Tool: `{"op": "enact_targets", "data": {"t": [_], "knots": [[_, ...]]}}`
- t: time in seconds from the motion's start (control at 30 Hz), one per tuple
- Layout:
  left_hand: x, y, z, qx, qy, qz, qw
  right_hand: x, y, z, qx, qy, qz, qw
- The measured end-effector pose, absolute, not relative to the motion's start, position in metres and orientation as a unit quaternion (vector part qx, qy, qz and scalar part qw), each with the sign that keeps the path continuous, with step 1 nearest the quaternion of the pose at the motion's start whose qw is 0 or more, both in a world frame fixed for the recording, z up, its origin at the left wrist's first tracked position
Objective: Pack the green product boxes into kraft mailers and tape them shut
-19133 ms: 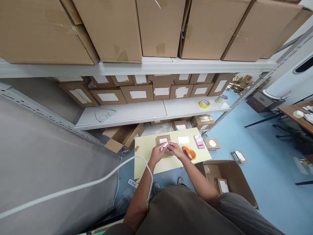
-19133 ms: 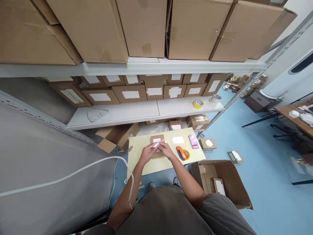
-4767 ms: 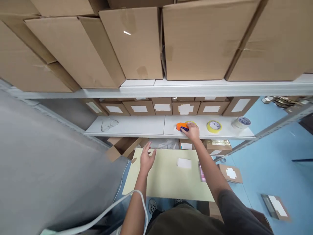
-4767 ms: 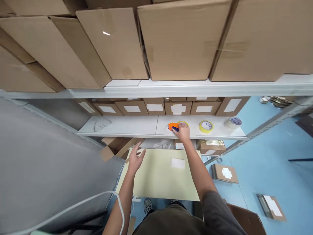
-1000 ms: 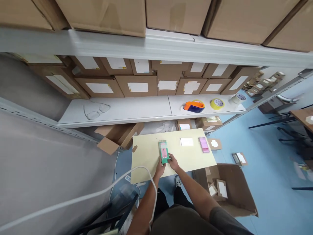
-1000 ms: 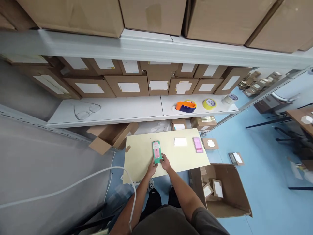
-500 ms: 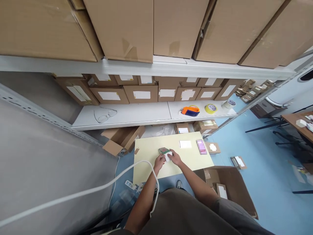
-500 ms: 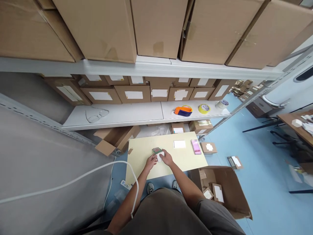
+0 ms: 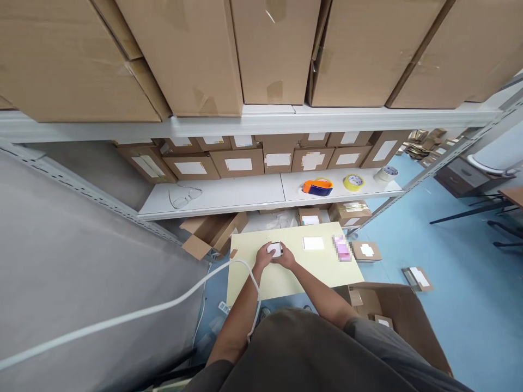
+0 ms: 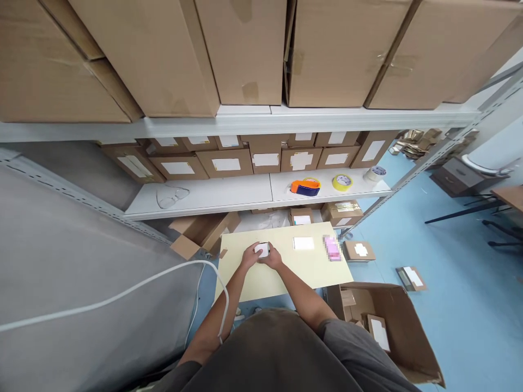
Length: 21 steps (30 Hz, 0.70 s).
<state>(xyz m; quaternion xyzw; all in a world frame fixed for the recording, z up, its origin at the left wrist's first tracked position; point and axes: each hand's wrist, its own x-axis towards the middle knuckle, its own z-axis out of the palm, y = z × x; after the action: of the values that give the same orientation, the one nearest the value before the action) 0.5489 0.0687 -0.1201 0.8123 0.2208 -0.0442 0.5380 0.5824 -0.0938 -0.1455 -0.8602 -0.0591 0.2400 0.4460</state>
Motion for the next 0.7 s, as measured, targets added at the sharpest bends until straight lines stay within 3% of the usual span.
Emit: {"op": "enact_targets", "data": {"t": [0.17, 0.47, 0.6, 0.7], "knots": [[0.553, 0.065, -0.114, 0.842, 0.153, -0.1, 0.508, 0.575, -0.115, -0.156, -0.803, -0.037, 0.257, 0.536], [0.562, 0.067, -0.081, 0.925, -0.06, -0.15, 0.345, 0.594, -0.15, -0.158, -0.796, -0.153, 0.265, 0.522], [0.563, 0.071, -0.073, 0.947, 0.061, -0.178, 0.261, 0.586, -0.157, -0.168, -0.796, -0.118, 0.276, 0.526], [0.556, 0.069, -0.077, 0.93, 0.109, -0.206, 0.283, 0.59, -0.151, -0.17, -0.798, -0.092, 0.267, 0.533]]}}
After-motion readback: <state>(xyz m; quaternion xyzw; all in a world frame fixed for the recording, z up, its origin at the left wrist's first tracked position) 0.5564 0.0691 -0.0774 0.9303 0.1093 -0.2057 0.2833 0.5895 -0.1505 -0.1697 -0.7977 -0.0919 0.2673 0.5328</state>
